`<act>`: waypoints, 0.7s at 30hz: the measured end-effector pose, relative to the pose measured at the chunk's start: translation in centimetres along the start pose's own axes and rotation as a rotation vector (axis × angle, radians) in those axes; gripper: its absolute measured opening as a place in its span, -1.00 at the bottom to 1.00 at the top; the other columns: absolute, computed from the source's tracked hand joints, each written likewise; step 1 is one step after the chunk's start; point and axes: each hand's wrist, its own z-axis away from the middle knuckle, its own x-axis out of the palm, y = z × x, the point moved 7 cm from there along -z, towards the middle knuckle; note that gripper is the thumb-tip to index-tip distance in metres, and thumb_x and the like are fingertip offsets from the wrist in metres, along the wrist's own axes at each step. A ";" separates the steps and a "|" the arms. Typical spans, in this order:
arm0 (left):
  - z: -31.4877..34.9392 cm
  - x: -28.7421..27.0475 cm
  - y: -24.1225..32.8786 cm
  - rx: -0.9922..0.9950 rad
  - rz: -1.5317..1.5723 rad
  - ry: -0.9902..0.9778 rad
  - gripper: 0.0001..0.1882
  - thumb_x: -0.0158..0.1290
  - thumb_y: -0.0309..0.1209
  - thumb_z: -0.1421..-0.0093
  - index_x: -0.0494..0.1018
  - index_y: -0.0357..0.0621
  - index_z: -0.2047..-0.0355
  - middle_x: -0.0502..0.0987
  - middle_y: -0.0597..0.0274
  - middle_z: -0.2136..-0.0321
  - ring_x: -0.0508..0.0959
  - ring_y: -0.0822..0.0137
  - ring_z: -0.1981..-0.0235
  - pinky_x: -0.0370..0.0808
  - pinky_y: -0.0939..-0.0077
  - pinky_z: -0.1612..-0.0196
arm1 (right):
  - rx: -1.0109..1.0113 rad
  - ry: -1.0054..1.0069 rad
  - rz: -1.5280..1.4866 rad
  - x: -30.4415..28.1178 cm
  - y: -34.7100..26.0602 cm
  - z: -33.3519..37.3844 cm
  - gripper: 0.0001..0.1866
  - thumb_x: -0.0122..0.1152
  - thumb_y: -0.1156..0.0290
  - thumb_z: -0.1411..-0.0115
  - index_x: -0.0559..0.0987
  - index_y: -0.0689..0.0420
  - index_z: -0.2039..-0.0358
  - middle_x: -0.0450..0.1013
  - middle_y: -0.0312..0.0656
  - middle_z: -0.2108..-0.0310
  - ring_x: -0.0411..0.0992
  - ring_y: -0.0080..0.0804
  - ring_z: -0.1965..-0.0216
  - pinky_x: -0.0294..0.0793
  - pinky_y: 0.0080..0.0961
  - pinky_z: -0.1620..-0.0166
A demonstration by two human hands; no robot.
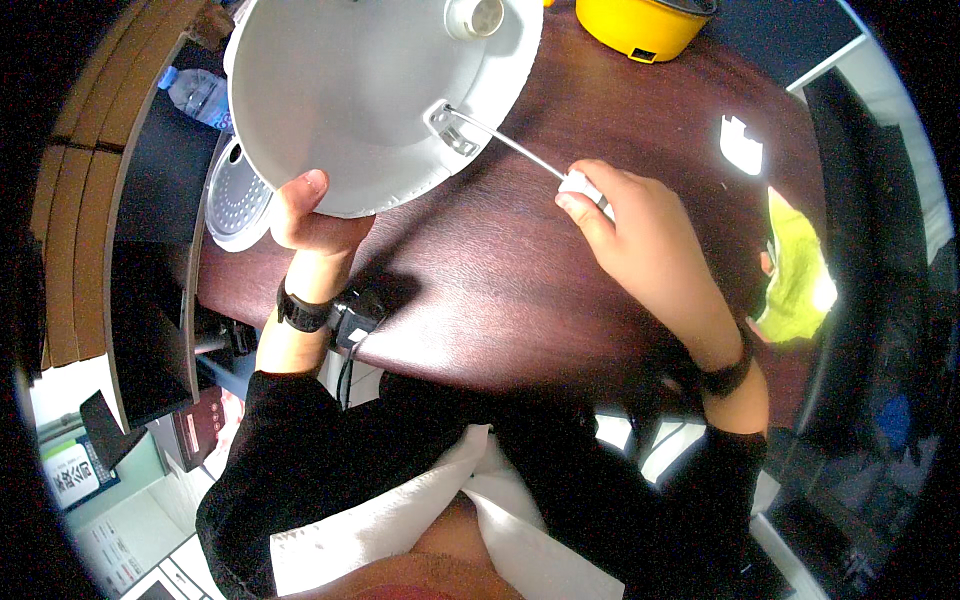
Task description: The person uses a screwdriver to remove screws from the lid of a white rice cooker. They then open the lid, remove the inner steaming tray, and continue unscrewing components from the underside of the lid.
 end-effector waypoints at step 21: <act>0.6 0.1 0.7 0.034 -0.029 0.134 -0.28 0.01 -0.14 0.24 0.25 -0.26 0.03 0.35 0.03 0.20 0.41 0.13 0.14 0.37 0.32 0.13 | 0.499 -0.494 -1.086 4.1 -0.1 1.7 -0.58 -0.29 0.12 -0.37 0.41 0.24 0.19 0.29 -0.30 0.64 0.17 -0.66 0.83 0.13 -0.70 0.78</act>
